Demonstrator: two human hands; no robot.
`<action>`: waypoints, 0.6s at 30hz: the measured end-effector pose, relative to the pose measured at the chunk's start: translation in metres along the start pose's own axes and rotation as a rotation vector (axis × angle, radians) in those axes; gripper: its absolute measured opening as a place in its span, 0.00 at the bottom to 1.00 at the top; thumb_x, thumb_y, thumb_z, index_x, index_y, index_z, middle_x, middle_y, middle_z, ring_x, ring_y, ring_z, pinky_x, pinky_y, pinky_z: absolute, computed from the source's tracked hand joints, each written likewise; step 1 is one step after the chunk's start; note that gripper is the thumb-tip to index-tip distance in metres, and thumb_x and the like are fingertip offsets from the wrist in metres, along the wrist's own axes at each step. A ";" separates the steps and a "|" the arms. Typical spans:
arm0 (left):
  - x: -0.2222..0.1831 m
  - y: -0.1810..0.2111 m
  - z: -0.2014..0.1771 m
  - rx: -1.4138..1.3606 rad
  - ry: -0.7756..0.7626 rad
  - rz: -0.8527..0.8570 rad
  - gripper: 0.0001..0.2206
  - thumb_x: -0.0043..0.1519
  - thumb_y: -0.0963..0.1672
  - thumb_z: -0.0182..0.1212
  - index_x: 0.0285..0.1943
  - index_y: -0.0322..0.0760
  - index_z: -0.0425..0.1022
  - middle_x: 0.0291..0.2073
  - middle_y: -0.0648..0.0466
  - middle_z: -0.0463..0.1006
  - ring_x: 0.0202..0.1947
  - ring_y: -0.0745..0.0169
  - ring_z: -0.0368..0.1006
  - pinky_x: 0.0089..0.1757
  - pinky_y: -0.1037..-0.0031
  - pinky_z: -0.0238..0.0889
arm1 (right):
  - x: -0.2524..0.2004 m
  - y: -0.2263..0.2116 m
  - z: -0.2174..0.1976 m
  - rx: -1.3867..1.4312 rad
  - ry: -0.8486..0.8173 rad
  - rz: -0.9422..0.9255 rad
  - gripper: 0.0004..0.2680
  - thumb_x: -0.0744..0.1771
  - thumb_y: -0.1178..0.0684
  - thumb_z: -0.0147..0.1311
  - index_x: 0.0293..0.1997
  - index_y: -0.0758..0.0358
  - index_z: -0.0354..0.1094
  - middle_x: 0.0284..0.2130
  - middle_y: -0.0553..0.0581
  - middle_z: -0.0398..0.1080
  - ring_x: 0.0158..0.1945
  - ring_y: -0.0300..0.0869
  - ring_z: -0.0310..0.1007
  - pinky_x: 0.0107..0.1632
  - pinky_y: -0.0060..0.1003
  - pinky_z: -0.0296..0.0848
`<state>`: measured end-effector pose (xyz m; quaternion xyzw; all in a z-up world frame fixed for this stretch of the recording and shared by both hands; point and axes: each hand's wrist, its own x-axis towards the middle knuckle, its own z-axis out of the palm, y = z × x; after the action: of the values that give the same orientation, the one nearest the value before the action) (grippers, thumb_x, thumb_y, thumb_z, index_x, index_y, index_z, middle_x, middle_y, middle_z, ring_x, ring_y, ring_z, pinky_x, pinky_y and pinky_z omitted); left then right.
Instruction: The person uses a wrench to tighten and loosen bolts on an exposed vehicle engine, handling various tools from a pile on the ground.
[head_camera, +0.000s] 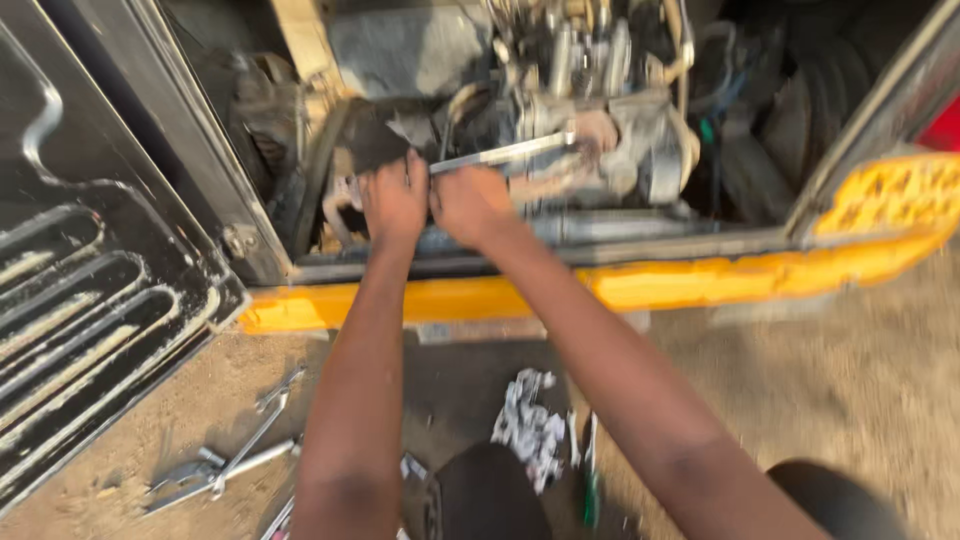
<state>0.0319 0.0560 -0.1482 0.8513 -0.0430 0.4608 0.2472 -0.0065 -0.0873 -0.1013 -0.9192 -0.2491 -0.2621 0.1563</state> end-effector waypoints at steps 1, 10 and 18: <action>0.011 0.001 0.002 0.025 0.017 0.027 0.24 0.70 0.50 0.48 0.29 0.28 0.81 0.30 0.33 0.79 0.33 0.27 0.73 0.44 0.48 0.62 | 0.002 0.002 0.001 -0.058 -0.012 -0.034 0.10 0.64 0.49 0.52 0.29 0.63 0.76 0.28 0.69 0.75 0.33 0.61 0.77 0.39 0.57 0.75; 0.011 0.014 -0.001 -0.052 -0.117 -0.221 0.23 0.69 0.50 0.47 0.31 0.29 0.80 0.31 0.35 0.79 0.35 0.28 0.75 0.43 0.46 0.65 | -0.007 0.011 0.002 -0.054 0.051 -0.251 0.08 0.63 0.52 0.51 0.27 0.64 0.74 0.24 0.66 0.75 0.28 0.57 0.78 0.35 0.53 0.76; 0.007 0.011 -0.002 -0.113 -0.084 -0.151 0.22 0.68 0.51 0.49 0.34 0.30 0.81 0.30 0.33 0.79 0.34 0.27 0.75 0.41 0.44 0.65 | -0.015 0.014 0.003 -0.134 0.119 -0.262 0.07 0.64 0.51 0.52 0.30 0.63 0.72 0.24 0.64 0.75 0.27 0.56 0.77 0.33 0.53 0.75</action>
<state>0.0314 0.0487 -0.1372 0.8554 -0.0149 0.4017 0.3267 -0.0093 -0.1031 -0.1143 -0.8701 -0.3390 -0.3501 0.0736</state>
